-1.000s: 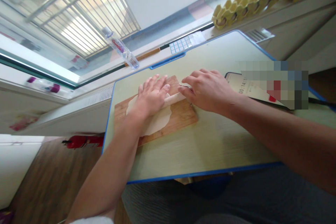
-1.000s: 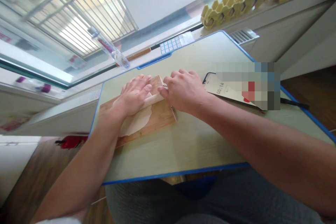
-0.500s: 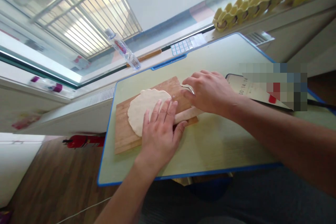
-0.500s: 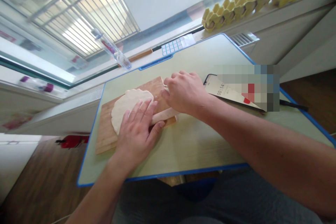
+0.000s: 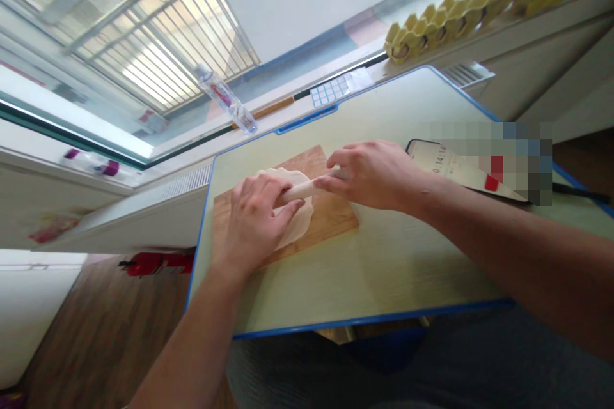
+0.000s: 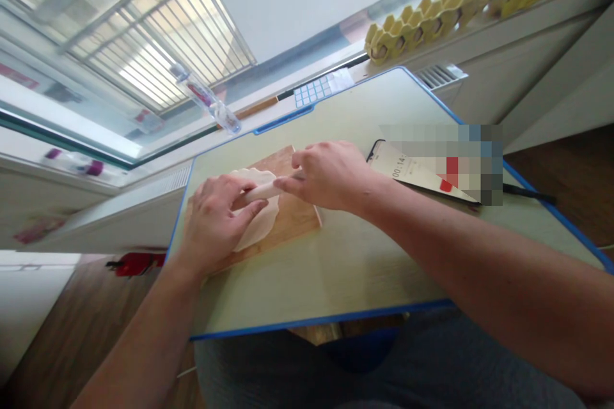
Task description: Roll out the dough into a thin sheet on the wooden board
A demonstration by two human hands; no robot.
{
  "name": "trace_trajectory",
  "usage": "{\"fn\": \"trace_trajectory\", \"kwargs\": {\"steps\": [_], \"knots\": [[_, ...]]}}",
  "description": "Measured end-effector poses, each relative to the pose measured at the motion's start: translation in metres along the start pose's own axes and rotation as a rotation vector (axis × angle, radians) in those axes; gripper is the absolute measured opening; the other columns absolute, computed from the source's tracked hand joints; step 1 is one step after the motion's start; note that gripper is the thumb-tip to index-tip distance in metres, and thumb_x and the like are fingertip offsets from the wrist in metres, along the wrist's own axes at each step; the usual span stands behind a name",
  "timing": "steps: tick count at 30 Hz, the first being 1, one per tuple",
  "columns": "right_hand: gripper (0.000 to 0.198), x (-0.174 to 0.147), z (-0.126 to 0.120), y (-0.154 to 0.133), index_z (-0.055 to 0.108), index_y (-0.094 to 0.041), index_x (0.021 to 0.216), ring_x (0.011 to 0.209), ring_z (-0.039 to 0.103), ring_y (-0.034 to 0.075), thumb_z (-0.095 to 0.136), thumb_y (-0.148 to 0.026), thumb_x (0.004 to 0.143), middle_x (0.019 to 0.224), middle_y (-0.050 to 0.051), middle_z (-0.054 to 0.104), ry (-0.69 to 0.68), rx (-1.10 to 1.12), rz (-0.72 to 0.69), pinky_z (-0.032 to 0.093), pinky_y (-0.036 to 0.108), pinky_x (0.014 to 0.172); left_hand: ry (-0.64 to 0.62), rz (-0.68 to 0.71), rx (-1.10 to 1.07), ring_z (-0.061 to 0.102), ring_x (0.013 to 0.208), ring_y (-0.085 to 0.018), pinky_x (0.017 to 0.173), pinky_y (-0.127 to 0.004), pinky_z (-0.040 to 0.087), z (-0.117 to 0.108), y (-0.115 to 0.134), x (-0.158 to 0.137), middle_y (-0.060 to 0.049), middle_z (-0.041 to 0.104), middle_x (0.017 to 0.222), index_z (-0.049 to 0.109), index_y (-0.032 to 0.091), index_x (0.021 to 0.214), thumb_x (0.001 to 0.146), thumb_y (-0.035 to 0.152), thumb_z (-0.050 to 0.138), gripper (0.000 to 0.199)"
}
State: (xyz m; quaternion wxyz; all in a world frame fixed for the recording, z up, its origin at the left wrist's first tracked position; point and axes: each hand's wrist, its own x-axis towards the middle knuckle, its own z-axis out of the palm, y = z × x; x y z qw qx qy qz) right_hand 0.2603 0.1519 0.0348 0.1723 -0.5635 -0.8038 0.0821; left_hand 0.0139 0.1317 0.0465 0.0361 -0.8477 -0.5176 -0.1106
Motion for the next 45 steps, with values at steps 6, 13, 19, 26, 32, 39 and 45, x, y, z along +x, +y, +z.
{"fn": "trace_trajectory", "kwargs": {"steps": [6, 13, 19, 26, 32, 39, 45], "knots": [[0.028, -0.001, 0.009, 0.005, 0.079, -0.027, 0.112, 0.092, 0.067, 0.021, 0.062, -0.044, 0.098, 0.104, 0.006, 0.074, -0.044, 0.048, -0.197, 0.043, 0.030, 0.075, -0.057, 0.008, -0.145, 0.060, 0.118, -0.026, 0.108, -0.043, 0.046, 0.005, -0.029, 0.021, -0.004, 0.071, 0.121, 0.068, 0.027, 0.112, 0.097, 0.052, 0.060, 0.030], [0.030, 0.000, 0.017, 0.007, 0.078, -0.026, 0.117, 0.099, 0.063, 0.023, 0.060, -0.045, 0.101, 0.108, 0.008, 0.070, 0.013, 0.074, -0.250, 0.044, 0.033, 0.085, -0.082, -0.158, -0.120, 0.050, 0.140, -0.026, 0.123, -0.045, 0.034, 0.038, -0.047, 0.064, -0.011, 0.062, 0.147, 0.062, 0.020, 0.139, 0.107, 0.049, 0.034, 0.051], [0.047, 0.000, 0.026, 0.003, 0.072, -0.024, 0.128, 0.112, 0.059, 0.027, 0.040, -0.051, 0.109, 0.129, 0.011, 0.070, 0.057, 0.021, -0.188, 0.043, 0.038, 0.094, -0.268, -0.168, -0.002, 0.024, 0.161, -0.029, 0.130, -0.057, 0.019, 0.037, -0.035, 0.048, -0.005, 0.029, 0.175, 0.032, 0.030, 0.166, 0.110, 0.053, 0.020, 0.062], [0.052, -0.006, 0.024, -0.005, 0.065, -0.023, 0.140, 0.123, 0.058, 0.032, 0.042, -0.055, 0.107, 0.141, 0.011, 0.067, 0.033, -0.035, -0.128, 0.043, 0.042, 0.097, -0.173, -0.156, 0.068, 0.029, 0.160, -0.029, 0.130, -0.058, 0.022, 0.020, -0.002, 0.002, -0.004, 0.035, 0.172, 0.039, 0.029, 0.163, 0.110, 0.046, 0.022, 0.058], [0.056, -0.011, 0.022, -0.012, 0.066, -0.022, 0.138, 0.126, 0.056, 0.033, 0.046, -0.061, 0.104, 0.140, 0.012, 0.067, 0.053, -0.058, -0.143, 0.041, 0.042, 0.099, -0.111, -0.121, 0.045, 0.034, 0.158, -0.030, 0.129, -0.055, 0.028, 0.019, 0.017, -0.044, -0.011, 0.039, 0.170, 0.039, 0.020, 0.163, 0.110, 0.053, 0.023, 0.064], [0.053, -0.009, 0.025, -0.009, 0.070, -0.021, 0.131, 0.121, 0.057, 0.032, 0.042, -0.059, 0.107, 0.133, 0.012, 0.071, 0.082, -0.089, -0.116, 0.040, 0.041, 0.094, -0.191, -0.231, 0.060, 0.031, 0.160, -0.028, 0.130, -0.055, 0.026, 0.024, 0.001, 0.004, -0.007, 0.037, 0.171, 0.041, 0.022, 0.162, 0.110, 0.047, 0.023, 0.061], [0.052, -0.008, 0.023, -0.008, 0.070, -0.020, 0.130, 0.121, 0.059, 0.031, 0.044, -0.058, 0.106, 0.132, 0.013, 0.071, 0.078, -0.086, -0.097, 0.042, 0.041, 0.095, -0.153, -0.210, 0.048, 0.034, 0.158, -0.027, 0.130, -0.052, 0.027, 0.024, 0.007, 0.000, -0.006, 0.040, 0.169, 0.044, 0.022, 0.160, 0.111, 0.045, 0.025, 0.058]]}}
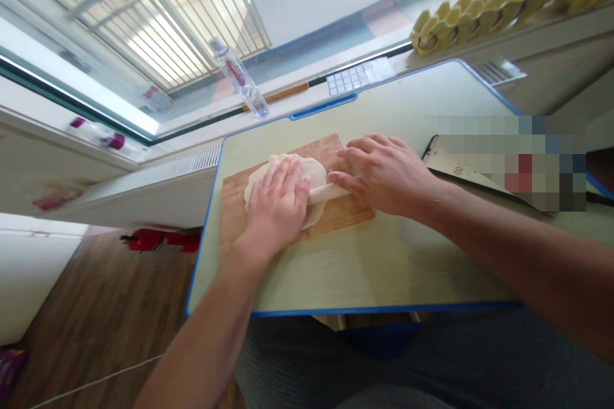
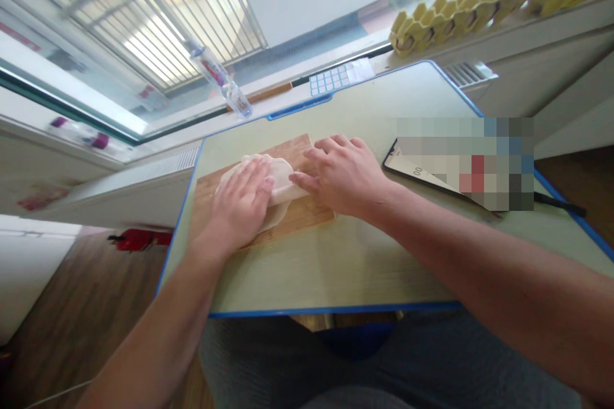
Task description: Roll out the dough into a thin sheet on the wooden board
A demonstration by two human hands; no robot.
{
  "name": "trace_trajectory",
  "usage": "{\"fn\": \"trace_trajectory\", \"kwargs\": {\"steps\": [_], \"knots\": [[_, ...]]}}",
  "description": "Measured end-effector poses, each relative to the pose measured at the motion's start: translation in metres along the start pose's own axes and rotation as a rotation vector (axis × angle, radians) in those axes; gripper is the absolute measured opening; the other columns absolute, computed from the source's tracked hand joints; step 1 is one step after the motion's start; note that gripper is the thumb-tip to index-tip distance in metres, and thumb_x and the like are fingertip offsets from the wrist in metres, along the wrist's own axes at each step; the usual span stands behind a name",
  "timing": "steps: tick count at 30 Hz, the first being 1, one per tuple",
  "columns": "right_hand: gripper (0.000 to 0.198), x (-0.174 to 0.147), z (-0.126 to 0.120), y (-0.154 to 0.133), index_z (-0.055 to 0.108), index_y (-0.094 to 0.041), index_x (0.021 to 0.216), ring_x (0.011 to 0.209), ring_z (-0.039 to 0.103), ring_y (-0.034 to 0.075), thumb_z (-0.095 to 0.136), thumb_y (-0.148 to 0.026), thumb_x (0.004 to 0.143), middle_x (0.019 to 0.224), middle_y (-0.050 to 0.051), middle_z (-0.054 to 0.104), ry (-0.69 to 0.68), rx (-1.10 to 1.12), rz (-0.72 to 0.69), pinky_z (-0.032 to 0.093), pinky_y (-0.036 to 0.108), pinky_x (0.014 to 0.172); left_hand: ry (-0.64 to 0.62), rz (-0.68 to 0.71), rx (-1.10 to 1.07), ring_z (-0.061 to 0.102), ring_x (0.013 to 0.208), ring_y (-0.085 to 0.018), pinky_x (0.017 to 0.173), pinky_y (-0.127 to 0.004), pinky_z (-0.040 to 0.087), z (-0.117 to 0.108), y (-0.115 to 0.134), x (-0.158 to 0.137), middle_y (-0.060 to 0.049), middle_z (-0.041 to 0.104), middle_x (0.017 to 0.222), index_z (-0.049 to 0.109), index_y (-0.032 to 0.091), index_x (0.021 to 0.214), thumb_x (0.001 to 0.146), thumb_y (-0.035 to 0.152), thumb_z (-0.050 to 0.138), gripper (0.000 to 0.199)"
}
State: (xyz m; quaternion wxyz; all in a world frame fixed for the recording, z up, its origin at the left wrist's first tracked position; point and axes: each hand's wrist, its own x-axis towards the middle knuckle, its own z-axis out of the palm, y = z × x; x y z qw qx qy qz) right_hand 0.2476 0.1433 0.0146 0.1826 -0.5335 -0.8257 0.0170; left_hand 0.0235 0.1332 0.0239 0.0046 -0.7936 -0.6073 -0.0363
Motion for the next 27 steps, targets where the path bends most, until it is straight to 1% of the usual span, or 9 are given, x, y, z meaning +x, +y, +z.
{"fn": "trace_trajectory", "kwargs": {"steps": [2, 5, 8, 11, 17, 20, 23, 25, 27], "knots": [[0.052, 0.000, -0.002, -0.002, 0.070, -0.019, 0.131, 0.121, 0.059, 0.032, 0.046, -0.057, 0.105, 0.134, 0.013, 0.071, -0.010, 0.006, 0.007, 0.042, 0.041, 0.096, 0.049, 0.028, -0.009, 0.038, 0.156, -0.028, 0.128, -0.052, 0.030, 0.003, 0.008, -0.027, -0.009, 0.043, 0.167, 0.044, 0.021, 0.160, 0.111, 0.048, 0.024, 0.060], [0.052, -0.001, -0.005, -0.006, 0.070, -0.019, 0.132, 0.121, 0.059, 0.032, 0.049, -0.057, 0.104, 0.134, 0.013, 0.071, -0.015, 0.020, 0.008, 0.043, 0.042, 0.096, 0.111, 0.019, 0.024, 0.038, 0.155, -0.033, 0.125, -0.059, 0.033, 0.006, 0.023, -0.069, -0.013, 0.042, 0.167, 0.036, 0.019, 0.164, 0.109, 0.054, 0.029, 0.065], [0.051, -0.002, -0.006, -0.007, 0.070, -0.019, 0.131, 0.121, 0.059, 0.032, 0.049, -0.056, 0.104, 0.133, 0.013, 0.071, -0.002, 0.031, -0.003, 0.042, 0.042, 0.097, 0.123, 0.004, 0.051, 0.034, 0.158, -0.035, 0.125, -0.063, 0.031, 0.008, 0.031, -0.087, -0.015, 0.039, 0.168, 0.030, 0.019, 0.167, 0.108, 0.055, 0.031, 0.069], [0.049, -0.002, -0.005, -0.005, 0.072, -0.019, 0.126, 0.119, 0.059, 0.032, 0.047, -0.055, 0.105, 0.129, 0.013, 0.072, -0.003, 0.028, 0.000, 0.042, 0.041, 0.096, 0.084, -0.033, 0.036, 0.035, 0.157, -0.034, 0.125, -0.064, 0.031, 0.007, 0.027, -0.071, -0.014, 0.040, 0.168, 0.034, 0.017, 0.165, 0.108, 0.058, 0.026, 0.070], [0.049, 0.000, -0.001, -0.001, 0.073, -0.020, 0.125, 0.117, 0.060, 0.030, 0.041, -0.053, 0.108, 0.128, 0.013, 0.073, -0.013, 0.037, 0.006, 0.042, 0.040, 0.094, 0.030, -0.113, 0.017, 0.032, 0.159, -0.029, 0.129, -0.059, 0.025, 0.002, 0.002, -0.001, -0.006, 0.038, 0.170, 0.041, 0.025, 0.162, 0.110, 0.052, 0.022, 0.061], [0.049, 0.000, 0.000, 0.000, 0.073, -0.021, 0.125, 0.117, 0.061, 0.030, 0.040, -0.053, 0.108, 0.129, 0.012, 0.073, -0.012, 0.046, 0.000, 0.042, 0.040, 0.095, 0.004, -0.088, 0.017, 0.031, 0.159, -0.028, 0.129, -0.060, 0.023, 0.000, -0.002, 0.006, -0.004, 0.038, 0.170, 0.041, 0.028, 0.162, 0.110, 0.051, 0.022, 0.060], [0.049, 0.000, -0.001, 0.000, 0.073, -0.021, 0.125, 0.118, 0.060, 0.030, 0.042, -0.055, 0.107, 0.128, 0.012, 0.073, -0.005, 0.046, -0.005, 0.042, 0.041, 0.095, 0.028, -0.022, 0.010, 0.035, 0.157, -0.029, 0.128, -0.060, 0.027, 0.001, 0.008, -0.020, -0.008, 0.042, 0.168, 0.040, 0.025, 0.163, 0.110, 0.053, 0.022, 0.062], [0.050, 0.000, -0.002, -0.002, 0.072, -0.020, 0.126, 0.118, 0.060, 0.031, 0.044, -0.056, 0.106, 0.129, 0.013, 0.073, 0.005, 0.041, -0.001, 0.043, 0.041, 0.095, 0.051, 0.005, 0.010, 0.039, 0.155, -0.032, 0.126, -0.062, 0.031, 0.003, 0.019, -0.050, -0.013, 0.043, 0.166, 0.035, 0.022, 0.165, 0.109, 0.057, 0.024, 0.067], [0.050, -0.001, -0.004, -0.004, 0.072, -0.019, 0.127, 0.118, 0.060, 0.032, 0.046, -0.057, 0.105, 0.129, 0.013, 0.073, 0.009, 0.044, 0.000, 0.043, 0.042, 0.094, 0.092, 0.010, 0.028, 0.036, 0.156, -0.034, 0.125, -0.064, 0.031, 0.005, 0.031, -0.081, -0.016, 0.040, 0.168, 0.027, 0.020, 0.168, 0.107, 0.059, 0.029, 0.072]]}}
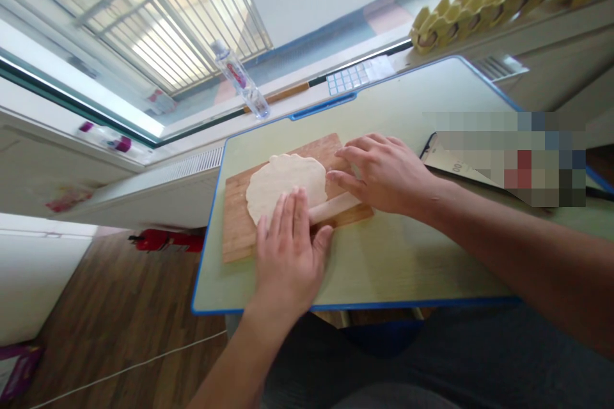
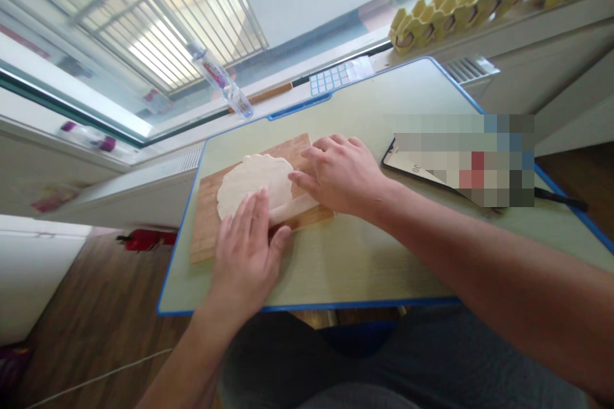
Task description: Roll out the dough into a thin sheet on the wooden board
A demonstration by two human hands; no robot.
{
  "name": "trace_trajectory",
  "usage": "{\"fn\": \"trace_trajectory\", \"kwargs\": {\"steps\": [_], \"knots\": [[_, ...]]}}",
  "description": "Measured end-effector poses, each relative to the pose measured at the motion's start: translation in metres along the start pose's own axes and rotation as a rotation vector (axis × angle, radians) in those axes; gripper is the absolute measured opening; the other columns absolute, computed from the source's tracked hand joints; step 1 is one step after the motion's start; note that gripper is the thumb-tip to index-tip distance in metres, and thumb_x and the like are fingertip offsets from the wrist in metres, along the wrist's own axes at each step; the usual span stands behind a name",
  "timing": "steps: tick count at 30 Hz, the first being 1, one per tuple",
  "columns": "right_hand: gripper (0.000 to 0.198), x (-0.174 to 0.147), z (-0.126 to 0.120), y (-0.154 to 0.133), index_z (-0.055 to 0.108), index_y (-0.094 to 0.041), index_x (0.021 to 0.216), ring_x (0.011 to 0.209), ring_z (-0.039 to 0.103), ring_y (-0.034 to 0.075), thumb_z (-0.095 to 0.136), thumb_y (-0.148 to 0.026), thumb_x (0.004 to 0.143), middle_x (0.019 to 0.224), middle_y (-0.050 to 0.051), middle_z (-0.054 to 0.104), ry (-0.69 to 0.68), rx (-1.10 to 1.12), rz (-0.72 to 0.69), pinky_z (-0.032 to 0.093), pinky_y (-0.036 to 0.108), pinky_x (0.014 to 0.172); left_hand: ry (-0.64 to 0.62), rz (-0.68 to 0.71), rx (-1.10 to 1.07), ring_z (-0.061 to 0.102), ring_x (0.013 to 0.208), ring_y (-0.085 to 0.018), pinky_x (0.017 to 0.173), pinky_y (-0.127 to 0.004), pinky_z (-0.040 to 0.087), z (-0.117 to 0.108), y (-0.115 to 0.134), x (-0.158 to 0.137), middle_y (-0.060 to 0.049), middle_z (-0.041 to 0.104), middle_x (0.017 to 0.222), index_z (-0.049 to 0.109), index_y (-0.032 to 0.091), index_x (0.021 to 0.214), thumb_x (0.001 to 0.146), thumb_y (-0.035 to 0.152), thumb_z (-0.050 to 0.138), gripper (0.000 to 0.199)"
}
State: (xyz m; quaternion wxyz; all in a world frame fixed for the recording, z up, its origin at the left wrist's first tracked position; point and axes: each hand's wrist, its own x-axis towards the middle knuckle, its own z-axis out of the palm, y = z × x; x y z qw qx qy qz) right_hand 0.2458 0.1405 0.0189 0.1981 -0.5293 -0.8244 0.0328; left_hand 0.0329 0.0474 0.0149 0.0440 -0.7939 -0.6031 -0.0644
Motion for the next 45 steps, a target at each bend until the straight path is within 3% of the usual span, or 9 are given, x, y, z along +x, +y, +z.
{"fn": "trace_trajectory", "kwargs": {"steps": [5, 9, 15, 18, 24, 27, 36, 40, 45], "knots": [[0.050, -0.001, -0.003, -0.004, 0.072, -0.019, 0.126, 0.117, 0.060, 0.032, 0.046, -0.056, 0.105, 0.127, 0.014, 0.073, 0.002, 0.018, -0.017, 0.043, 0.042, 0.094, 0.010, -0.003, 0.014, 0.031, 0.159, -0.035, 0.128, -0.064, 0.024, 0.000, 0.012, -0.023, -0.018, 0.036, 0.169, 0.027, 0.016, 0.168, 0.106, 0.062, 0.029, 0.077], [0.048, 0.000, 0.001, 0.000, 0.074, -0.019, 0.122, 0.115, 0.061, 0.031, 0.044, -0.054, 0.106, 0.124, 0.014, 0.074, -0.013, 0.003, 0.001, 0.043, 0.042, 0.094, -0.053, -0.095, -0.012, 0.034, 0.157, -0.035, 0.126, -0.065, 0.027, 0.002, -0.008, 0.028, -0.018, 0.038, 0.168, 0.035, 0.013, 0.164, 0.106, 0.066, 0.019, 0.080], [0.048, 0.001, 0.004, 0.004, 0.073, -0.022, 0.126, 0.116, 0.061, 0.031, 0.044, -0.054, 0.107, 0.127, 0.013, 0.073, -0.012, 0.004, -0.015, 0.043, 0.041, 0.094, -0.198, -0.084, -0.059, 0.027, 0.161, -0.027, 0.130, -0.059, 0.021, 0.002, -0.046, 0.094, -0.004, 0.034, 0.172, 0.039, 0.029, 0.163, 0.110, 0.057, 0.016, 0.065], [0.048, 0.001, 0.004, 0.004, 0.073, -0.022, 0.126, 0.117, 0.061, 0.030, 0.044, -0.055, 0.107, 0.127, 0.012, 0.073, -0.017, 0.013, -0.020, 0.042, 0.041, 0.095, -0.151, -0.032, -0.038, 0.026, 0.161, -0.028, 0.130, -0.060, 0.020, 0.000, -0.039, 0.079, -0.005, 0.034, 0.172, 0.036, 0.030, 0.164, 0.109, 0.058, 0.017, 0.065], [0.050, -0.001, 0.003, 0.000, 0.072, -0.021, 0.127, 0.119, 0.059, 0.031, 0.046, -0.058, 0.105, 0.131, 0.013, 0.071, -0.013, 0.032, -0.035, 0.042, 0.042, 0.097, -0.035, 0.047, -0.027, 0.033, 0.158, -0.033, 0.126, -0.061, 0.028, -0.004, 0.002, -0.003, -0.015, 0.037, 0.169, 0.026, 0.022, 0.168, 0.106, 0.063, 0.031, 0.075], [0.050, -0.001, 0.003, -0.002, 0.071, -0.021, 0.129, 0.121, 0.058, 0.031, 0.047, -0.058, 0.105, 0.133, 0.013, 0.070, -0.011, 0.038, -0.037, 0.042, 0.042, 0.098, -0.009, 0.039, -0.040, 0.033, 0.158, -0.034, 0.126, -0.061, 0.030, -0.003, 0.007, -0.013, -0.016, 0.037, 0.169, 0.025, 0.020, 0.168, 0.106, 0.062, 0.032, 0.075], [0.041, 0.000, 0.003, 0.005, 0.073, -0.025, 0.126, 0.121, 0.059, 0.029, 0.063, -0.055, 0.099, 0.129, 0.009, 0.072, -0.032, 0.093, -0.109, 0.040, 0.041, 0.099, -0.088, 0.010, -0.012, 0.028, 0.160, -0.030, 0.128, -0.058, 0.024, 0.001, -0.043, 0.073, -0.007, 0.035, 0.172, 0.041, 0.028, 0.162, 0.107, 0.065, 0.018, 0.071], [0.026, 0.001, 0.000, 0.006, 0.076, -0.026, 0.114, 0.118, 0.058, 0.028, 0.065, -0.042, 0.099, 0.120, 0.008, 0.074, -0.037, 0.104, -0.182, 0.037, 0.040, 0.100, -0.078, 0.030, -0.026, 0.031, 0.159, -0.030, 0.128, -0.058, 0.025, -0.001, -0.058, 0.082, -0.006, 0.040, 0.170, 0.045, 0.030, 0.160, 0.108, 0.062, 0.017, 0.067], [0.022, -0.002, 0.006, -0.008, 0.075, -0.026, 0.113, 0.117, 0.056, 0.026, 0.062, -0.038, 0.101, 0.120, 0.007, 0.073, -0.021, 0.135, -0.292, 0.036, 0.040, 0.102, 0.080, -0.048, -0.103, 0.042, 0.151, -0.025, 0.127, -0.049, 0.029, 0.001, -0.086, 0.087, -0.007, 0.052, 0.161, 0.058, 0.028, 0.150, 0.109, 0.059, 0.020, 0.063]]}}
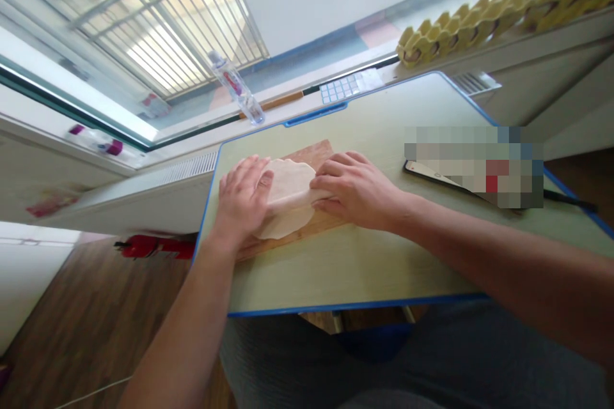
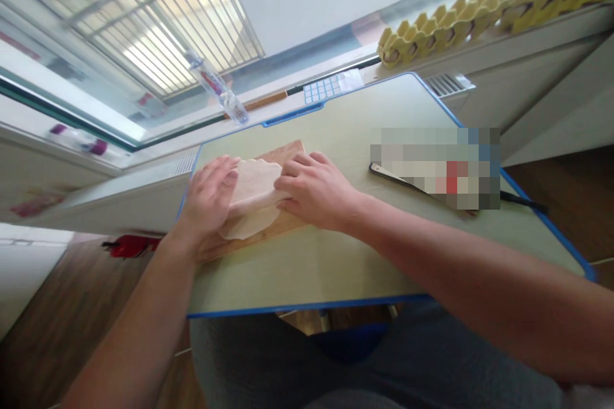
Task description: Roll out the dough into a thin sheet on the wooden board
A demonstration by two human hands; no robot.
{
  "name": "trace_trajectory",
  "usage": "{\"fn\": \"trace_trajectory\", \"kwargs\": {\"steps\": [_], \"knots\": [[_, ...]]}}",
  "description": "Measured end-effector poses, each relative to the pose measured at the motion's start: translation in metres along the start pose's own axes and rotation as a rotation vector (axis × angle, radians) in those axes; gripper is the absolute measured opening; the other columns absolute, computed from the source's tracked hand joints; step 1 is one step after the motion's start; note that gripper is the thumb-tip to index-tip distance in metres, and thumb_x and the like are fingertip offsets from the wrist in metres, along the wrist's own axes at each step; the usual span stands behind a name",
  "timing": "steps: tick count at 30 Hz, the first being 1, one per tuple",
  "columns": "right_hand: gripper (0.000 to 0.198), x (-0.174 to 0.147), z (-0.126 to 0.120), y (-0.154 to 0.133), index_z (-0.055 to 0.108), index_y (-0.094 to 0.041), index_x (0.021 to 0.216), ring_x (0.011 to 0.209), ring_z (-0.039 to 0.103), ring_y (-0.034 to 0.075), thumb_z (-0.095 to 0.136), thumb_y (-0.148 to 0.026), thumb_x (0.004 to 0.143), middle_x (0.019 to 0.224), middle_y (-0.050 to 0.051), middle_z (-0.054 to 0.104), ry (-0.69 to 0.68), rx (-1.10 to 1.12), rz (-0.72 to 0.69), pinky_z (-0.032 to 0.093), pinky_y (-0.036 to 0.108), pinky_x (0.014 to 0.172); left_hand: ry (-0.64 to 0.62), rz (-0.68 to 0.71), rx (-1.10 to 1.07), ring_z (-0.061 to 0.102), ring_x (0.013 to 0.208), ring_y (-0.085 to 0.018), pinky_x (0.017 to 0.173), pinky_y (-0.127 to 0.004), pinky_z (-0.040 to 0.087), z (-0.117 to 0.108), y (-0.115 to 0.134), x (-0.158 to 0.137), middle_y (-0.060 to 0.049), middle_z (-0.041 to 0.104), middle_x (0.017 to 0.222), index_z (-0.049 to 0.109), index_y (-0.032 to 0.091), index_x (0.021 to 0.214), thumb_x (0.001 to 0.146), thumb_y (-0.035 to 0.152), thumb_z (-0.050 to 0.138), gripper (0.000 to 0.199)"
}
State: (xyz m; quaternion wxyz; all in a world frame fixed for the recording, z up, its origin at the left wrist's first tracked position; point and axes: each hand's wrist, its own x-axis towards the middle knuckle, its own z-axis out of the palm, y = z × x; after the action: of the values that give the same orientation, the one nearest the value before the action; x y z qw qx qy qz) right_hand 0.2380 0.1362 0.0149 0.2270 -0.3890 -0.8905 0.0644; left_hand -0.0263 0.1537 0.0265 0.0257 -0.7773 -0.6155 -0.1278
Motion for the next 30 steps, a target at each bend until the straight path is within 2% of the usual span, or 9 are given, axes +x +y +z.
{"fn": "trace_trajectory", "kwargs": {"steps": [5, 10, 15, 21, 23, 26, 30], "knots": [[0.026, -0.001, 0.010, -0.007, 0.073, -0.025, 0.118, 0.118, 0.057, 0.027, 0.059, -0.040, 0.102, 0.124, 0.008, 0.072, 0.013, 0.016, -0.017, 0.038, 0.040, 0.104, 0.023, -0.074, 0.047, 0.046, 0.147, -0.024, 0.125, -0.045, 0.030, 0.008, -0.014, 0.009, -0.010, 0.057, 0.157, 0.062, 0.022, 0.143, 0.110, 0.055, 0.025, 0.059], [0.029, -0.003, 0.008, -0.004, 0.071, -0.024, 0.118, 0.118, 0.058, 0.028, 0.056, -0.044, 0.103, 0.126, 0.010, 0.072, 0.014, -0.001, -0.052, 0.040, 0.043, 0.104, 0.099, -0.079, 0.058, 0.050, 0.141, -0.026, 0.121, -0.044, 0.031, 0.010, -0.006, 0.011, -0.011, 0.062, 0.150, 0.065, 0.020, 0.137, 0.110, 0.053, 0.031, 0.055], [0.036, -0.003, 0.008, -0.007, 0.069, -0.024, 0.128, 0.127, 0.057, 0.030, 0.050, -0.045, 0.106, 0.135, 0.010, 0.070, 0.012, -0.072, -0.088, 0.040, 0.046, 0.108, 0.171, -0.080, 0.074, 0.056, 0.130, -0.029, 0.117, -0.047, 0.033, 0.003, 0.004, 0.012, -0.011, 0.068, 0.138, 0.070, 0.020, 0.125, 0.109, 0.051, 0.033, 0.050], [0.033, -0.011, 0.017, -0.022, 0.071, -0.021, 0.126, 0.129, 0.059, 0.028, 0.055, -0.039, 0.104, 0.134, 0.011, 0.072, 0.081, -0.123, -0.017, 0.042, 0.045, 0.109, 0.280, -0.136, 0.103, 0.058, 0.122, -0.032, 0.115, -0.053, 0.033, -0.005, 0.007, -0.006, -0.013, 0.072, 0.125, 0.072, 0.020, 0.112, 0.109, 0.052, 0.030, 0.053], [0.032, -0.016, 0.018, -0.032, 0.072, -0.021, 0.125, 0.130, 0.058, 0.028, 0.055, -0.040, 0.104, 0.134, 0.010, 0.072, 0.090, -0.156, 0.030, 0.042, 0.044, 0.110, 0.240, -0.091, 0.081, 0.059, 0.123, -0.031, 0.113, -0.052, 0.036, -0.004, 0.005, -0.017, -0.012, 0.072, 0.127, 0.072, 0.021, 0.115, 0.109, 0.051, 0.030, 0.052], [0.034, -0.020, 0.020, -0.049, 0.070, -0.023, 0.128, 0.135, 0.054, 0.029, 0.050, -0.040, 0.107, 0.139, 0.010, 0.070, 0.071, -0.240, 0.136, 0.038, 0.046, 0.111, 0.100, -0.040, 0.058, 0.055, 0.133, -0.030, 0.116, -0.053, 0.037, 0.000, 0.000, -0.022, -0.011, 0.066, 0.143, 0.069, 0.023, 0.130, 0.109, 0.049, 0.030, 0.051], [0.041, -0.005, 0.025, -0.064, 0.066, -0.023, 0.136, 0.139, 0.048, 0.031, 0.039, -0.041, 0.110, 0.145, 0.010, 0.066, 0.027, -0.342, 0.290, 0.031, 0.051, 0.116, -0.123, -0.041, 0.061, 0.028, 0.158, -0.033, 0.127, -0.064, 0.019, 0.001, -0.007, -0.001, -0.010, 0.037, 0.171, 0.045, 0.025, 0.160, 0.108, 0.047, 0.029, 0.058]]}}
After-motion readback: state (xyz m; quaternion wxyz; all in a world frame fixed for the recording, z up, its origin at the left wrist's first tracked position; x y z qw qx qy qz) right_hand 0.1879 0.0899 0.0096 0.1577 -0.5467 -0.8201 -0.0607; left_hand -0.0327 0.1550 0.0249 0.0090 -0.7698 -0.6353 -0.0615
